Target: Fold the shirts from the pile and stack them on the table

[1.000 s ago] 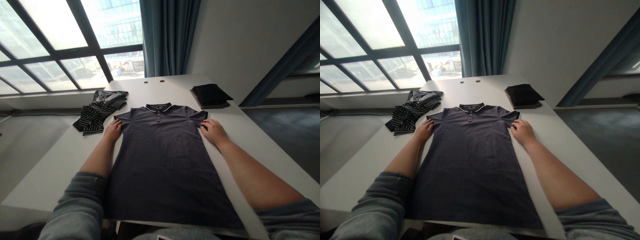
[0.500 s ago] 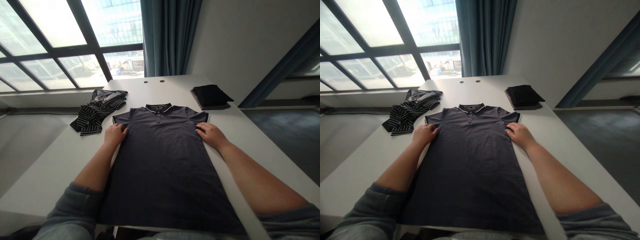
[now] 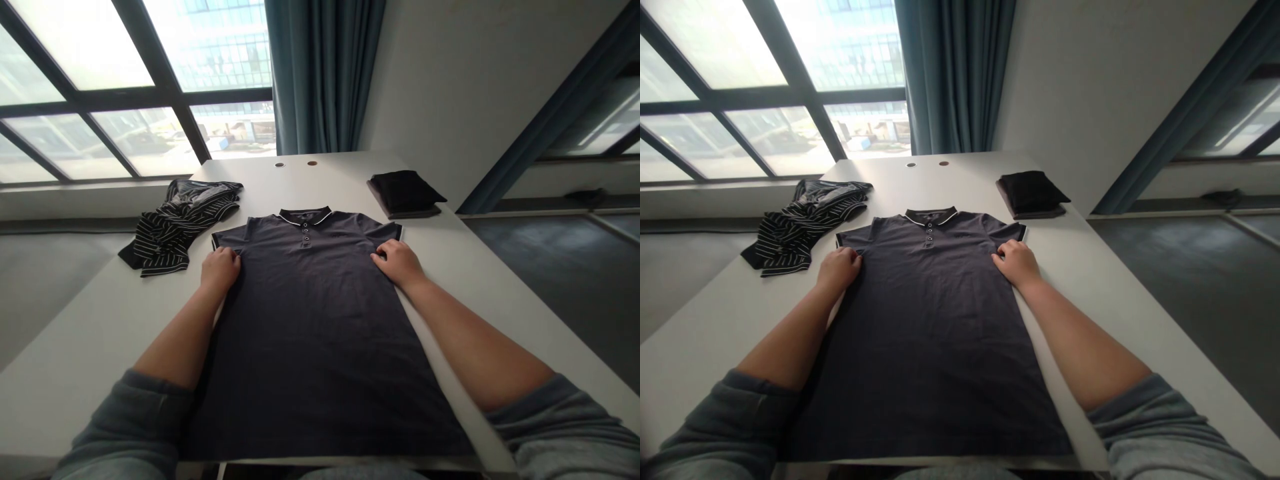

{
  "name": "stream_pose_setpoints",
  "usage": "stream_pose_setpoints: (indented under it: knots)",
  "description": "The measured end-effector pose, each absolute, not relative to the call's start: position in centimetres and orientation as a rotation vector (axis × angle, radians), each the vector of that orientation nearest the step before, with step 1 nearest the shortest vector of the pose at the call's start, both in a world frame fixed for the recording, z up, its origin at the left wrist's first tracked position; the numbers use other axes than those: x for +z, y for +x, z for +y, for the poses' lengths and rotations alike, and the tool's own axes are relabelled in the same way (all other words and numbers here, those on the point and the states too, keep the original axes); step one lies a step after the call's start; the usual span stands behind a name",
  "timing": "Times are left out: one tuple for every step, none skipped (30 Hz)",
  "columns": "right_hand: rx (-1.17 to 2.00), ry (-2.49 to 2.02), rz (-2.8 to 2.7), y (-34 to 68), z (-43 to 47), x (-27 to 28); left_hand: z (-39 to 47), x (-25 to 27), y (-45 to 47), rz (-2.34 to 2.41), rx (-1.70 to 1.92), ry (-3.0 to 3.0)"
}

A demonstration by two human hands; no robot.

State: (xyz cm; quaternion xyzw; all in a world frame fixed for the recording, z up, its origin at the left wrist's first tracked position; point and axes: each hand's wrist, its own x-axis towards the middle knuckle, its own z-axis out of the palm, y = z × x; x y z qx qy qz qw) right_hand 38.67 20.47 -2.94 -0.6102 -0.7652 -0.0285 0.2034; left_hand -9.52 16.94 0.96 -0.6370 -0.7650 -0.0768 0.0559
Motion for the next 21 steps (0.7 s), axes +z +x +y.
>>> stream_pose_setpoints:
  knots:
    - [-0.078, -1.713, -2.130, 38.6, 20.6, -3.0, 17.0, 1.0, -9.5, -2.344, -0.276, -1.921]
    - [-0.076, -1.724, -2.126, 38.6, 20.7, -3.0, 17.0, 1.1, -9.5, -2.381, -0.318, -1.907]
    - [-0.075, -1.734, -2.122, 38.5, 20.8, -3.0, 17.1, 1.2, -9.6, -2.422, -0.356, -1.892]
    - [-0.076, -1.741, -2.116, 38.5, 20.8, -3.0, 17.1, 1.2, -9.7, -2.459, -0.390, -1.881]
    - [-0.079, -1.744, -2.112, 38.5, 20.9, -3.0, 17.2, 1.2, -9.8, -2.488, -0.424, -1.876]
    - [-0.082, -1.741, -2.110, 38.6, 21.0, -3.1, 17.3, 1.2, -10.0, -2.509, -0.461, -1.875]
    - [-0.085, -1.735, -2.108, 38.6, 21.0, -3.1, 17.4, 1.2, -10.2, -2.524, -0.501, -1.875]
    - [-0.086, -1.728, -2.107, 38.7, 21.0, -3.2, 17.5, 1.2, -10.5, -2.535, -0.542, -1.871]
    - [-0.085, -1.721, -2.106, 38.7, 21.1, -3.2, 17.5, 1.1, -10.7, -2.543, -0.573, -1.864]
    - [-0.085, -1.717, -2.105, 38.8, 21.1, -3.3, 17.6, 1.1, -11.0, -2.550, -0.584, -1.857]
    - [-0.086, -1.714, -2.106, 38.9, 21.1, -3.4, 17.6, 1.0, -11.2, -2.556, -0.568, -1.852]
    - [-0.088, -1.713, -2.109, 38.9, 21.2, -3.4, 17.5, 0.9, -11.4, -2.563, -0.528, -1.850]
    - [-0.092, -1.711, -2.112, 39.0, 21.2, -3.5, 17.5, 0.8, -11.5, -2.567, -0.475, -1.857]
    - [-0.098, -1.710, -2.114, 39.1, 21.2, -3.6, 17.5, 0.7, -11.6, -2.555, -0.424, -1.869]
    - [-0.105, -1.709, -2.115, 39.1, 21.3, -3.7, 17.4, 0.6, -11.7, -2.521, -0.388, -1.886]
    - [-0.111, -1.708, -2.114, 39.1, 21.3, -3.7, 17.4, 0.5, -11.7, -2.471, -0.372, -1.904]
    - [-0.115, -1.708, -2.112, 39.1, 21.3, -3.7, 17.3, 0.4, -11.7, -2.416, -0.370, -1.926]
    - [-0.114, -1.709, -2.110, 39.1, 21.3, -3.7, 17.3, 0.3, -11.7, -2.368, -0.372, -1.952]
    - [-0.109, -1.709, -2.107, 39.1, 21.2, -3.6, 17.3, 0.3, -11.7, -2.336, -0.370, -1.975]
    - [-0.102, -1.705, -2.096, 39.0, 21.1, -3.5, 17.3, 0.2, -11.7, -2.325, -0.359, -1.991]
    - [-0.098, -1.692, -2.081, 39.0, 21.0, -3.3, 17.3, 0.3, -11.7, -2.327, -0.343, -2.001]
